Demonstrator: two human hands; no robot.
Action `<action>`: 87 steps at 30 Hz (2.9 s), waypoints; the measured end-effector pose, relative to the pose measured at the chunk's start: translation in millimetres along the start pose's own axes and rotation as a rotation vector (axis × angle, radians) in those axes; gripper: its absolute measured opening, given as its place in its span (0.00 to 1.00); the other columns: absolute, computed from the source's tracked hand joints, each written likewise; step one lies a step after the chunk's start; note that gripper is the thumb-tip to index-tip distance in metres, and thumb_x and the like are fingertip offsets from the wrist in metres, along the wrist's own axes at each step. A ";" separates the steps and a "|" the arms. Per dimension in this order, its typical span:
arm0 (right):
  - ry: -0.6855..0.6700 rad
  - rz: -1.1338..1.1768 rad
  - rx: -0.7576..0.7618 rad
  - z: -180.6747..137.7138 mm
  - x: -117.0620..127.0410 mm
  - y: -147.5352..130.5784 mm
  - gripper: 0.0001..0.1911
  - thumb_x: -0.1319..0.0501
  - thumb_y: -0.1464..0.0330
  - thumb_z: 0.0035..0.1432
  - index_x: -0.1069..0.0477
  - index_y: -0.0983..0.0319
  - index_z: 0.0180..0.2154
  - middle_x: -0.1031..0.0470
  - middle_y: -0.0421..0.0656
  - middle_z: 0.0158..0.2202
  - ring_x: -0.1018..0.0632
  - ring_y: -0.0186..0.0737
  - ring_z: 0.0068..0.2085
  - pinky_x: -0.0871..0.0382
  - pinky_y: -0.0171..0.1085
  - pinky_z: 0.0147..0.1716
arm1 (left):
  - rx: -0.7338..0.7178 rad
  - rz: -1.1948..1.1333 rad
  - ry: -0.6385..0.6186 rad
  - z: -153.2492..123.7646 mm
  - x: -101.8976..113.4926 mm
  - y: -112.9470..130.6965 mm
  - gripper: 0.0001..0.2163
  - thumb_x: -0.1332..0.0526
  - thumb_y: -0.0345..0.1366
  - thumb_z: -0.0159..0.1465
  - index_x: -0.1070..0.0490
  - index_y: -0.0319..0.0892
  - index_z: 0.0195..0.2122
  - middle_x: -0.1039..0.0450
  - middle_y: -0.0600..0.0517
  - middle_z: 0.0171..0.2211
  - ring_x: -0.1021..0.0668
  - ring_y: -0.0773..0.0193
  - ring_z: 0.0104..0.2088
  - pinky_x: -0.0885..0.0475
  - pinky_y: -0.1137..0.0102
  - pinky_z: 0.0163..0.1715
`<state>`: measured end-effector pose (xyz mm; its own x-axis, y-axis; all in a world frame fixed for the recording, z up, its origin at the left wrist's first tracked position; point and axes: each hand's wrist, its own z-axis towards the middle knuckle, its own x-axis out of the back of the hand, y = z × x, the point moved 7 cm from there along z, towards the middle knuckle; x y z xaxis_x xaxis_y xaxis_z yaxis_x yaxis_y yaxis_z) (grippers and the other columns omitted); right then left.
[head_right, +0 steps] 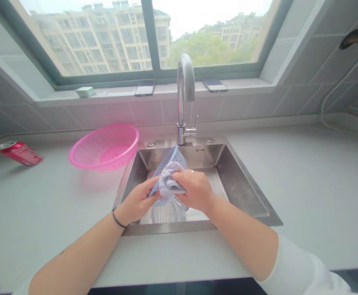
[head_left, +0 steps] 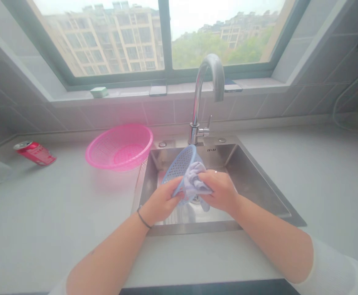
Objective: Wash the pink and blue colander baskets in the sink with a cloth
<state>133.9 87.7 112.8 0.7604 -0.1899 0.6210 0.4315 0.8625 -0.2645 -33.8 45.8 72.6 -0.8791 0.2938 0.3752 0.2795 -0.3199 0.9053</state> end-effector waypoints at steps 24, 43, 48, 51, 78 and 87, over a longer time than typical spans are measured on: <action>0.044 -0.066 0.001 -4.5 -0.1 7.5 0.05 0.39 0.65 0.62 0.27 0.58 0.39 0.18 0.42 0.32 0.20 0.39 0.31 0.31 0.35 0.32 | 0.078 0.093 -0.022 1.4 3.5 -1.5 0.19 0.43 0.33 0.70 0.32 0.45 0.61 0.22 0.47 0.52 0.22 0.54 0.50 0.30 0.60 0.53; 0.008 0.007 -0.120 0.4 -7.9 11.0 0.05 0.39 0.64 0.61 0.27 0.58 0.36 0.23 0.39 0.27 0.24 0.38 0.27 0.35 0.35 0.28 | 0.192 -0.378 0.141 8.9 -4.6 -17.5 0.27 0.32 0.35 0.60 0.33 0.42 0.61 0.23 0.44 0.54 0.21 0.52 0.53 0.27 0.59 0.55; -0.080 -0.095 0.223 -1.4 -10.3 -12.3 0.04 0.42 0.68 0.62 0.28 0.58 0.37 0.22 0.40 0.28 0.24 0.37 0.27 0.36 0.35 0.27 | 0.117 -0.170 0.035 5.2 -6.6 -7.6 0.28 0.35 0.29 0.61 0.33 0.44 0.64 0.25 0.45 0.59 0.24 0.50 0.58 0.31 0.57 0.60; 0.067 -0.188 -0.033 3.5 5.0 16.3 0.07 0.43 0.65 0.64 0.28 0.58 0.42 0.19 0.43 0.32 0.20 0.40 0.31 0.31 0.36 0.30 | 0.120 -0.176 -0.047 3.8 -11.8 -4.3 0.32 0.40 0.25 0.61 0.37 0.47 0.67 0.25 0.46 0.59 0.21 0.52 0.54 0.26 0.57 0.55; 0.093 -0.152 -0.019 -5.1 6.9 35.3 0.13 0.39 0.62 0.62 0.25 0.61 0.45 0.17 0.46 0.35 0.18 0.44 0.33 0.27 0.38 0.33 | 0.043 -0.080 0.002 3.1 -3.7 -5.1 0.27 0.40 0.29 0.65 0.36 0.45 0.67 0.26 0.44 0.60 0.24 0.48 0.59 0.32 0.53 0.61; 0.154 0.074 -0.418 -6.7 7.9 52.1 0.11 0.38 0.60 0.59 0.24 0.60 0.39 0.19 0.42 0.32 0.20 0.42 0.31 0.27 0.37 0.33 | 0.121 -0.446 0.144 1.5 2.0 -16.1 0.27 0.33 0.34 0.61 0.32 0.42 0.63 0.21 0.42 0.54 0.19 0.46 0.52 0.24 0.51 0.54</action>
<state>165.6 128.1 99.0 0.8461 -0.2299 0.4809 0.5085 0.6187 -0.5988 -39.5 52.9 59.1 -0.9657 0.2477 -0.0785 -0.1016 -0.0820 0.9914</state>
